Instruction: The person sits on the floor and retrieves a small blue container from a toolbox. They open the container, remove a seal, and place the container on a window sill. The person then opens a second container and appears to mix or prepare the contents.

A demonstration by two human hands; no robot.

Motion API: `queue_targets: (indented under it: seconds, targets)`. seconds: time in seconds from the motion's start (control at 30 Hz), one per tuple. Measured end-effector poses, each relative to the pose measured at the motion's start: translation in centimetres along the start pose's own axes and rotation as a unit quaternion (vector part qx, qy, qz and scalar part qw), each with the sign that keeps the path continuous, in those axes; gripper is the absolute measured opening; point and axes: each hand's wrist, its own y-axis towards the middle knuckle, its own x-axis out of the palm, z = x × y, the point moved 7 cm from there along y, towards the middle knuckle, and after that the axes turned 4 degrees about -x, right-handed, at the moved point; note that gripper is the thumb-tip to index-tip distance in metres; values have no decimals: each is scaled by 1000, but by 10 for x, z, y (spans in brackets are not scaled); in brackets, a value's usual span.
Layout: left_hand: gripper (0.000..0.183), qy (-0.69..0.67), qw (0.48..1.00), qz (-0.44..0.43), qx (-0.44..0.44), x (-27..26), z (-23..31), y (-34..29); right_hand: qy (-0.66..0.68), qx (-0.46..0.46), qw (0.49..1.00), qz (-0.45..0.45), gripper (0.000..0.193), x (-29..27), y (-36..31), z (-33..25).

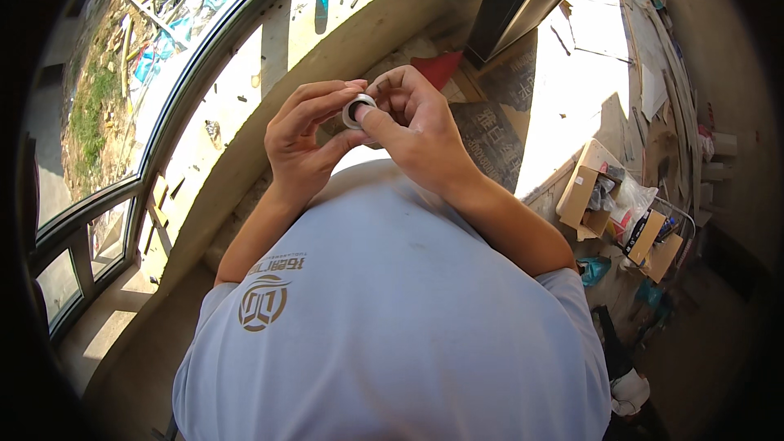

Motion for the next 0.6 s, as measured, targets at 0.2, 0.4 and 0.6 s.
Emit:
queue_targets:
  seconds: [0.2,0.4,0.6]
  targets:
    - [46,8,1000,1,2,-2,1,-2,21,-21,999,20,18,3,-1,3]
    - [46,4,1000,6,0,-1,1,-5,-4,-33,999,14,19,5,-2,1]
    - [45,-23,1000,12,-3,-3,-1,-6,8,-27,1000,8,21,8,-3,0]
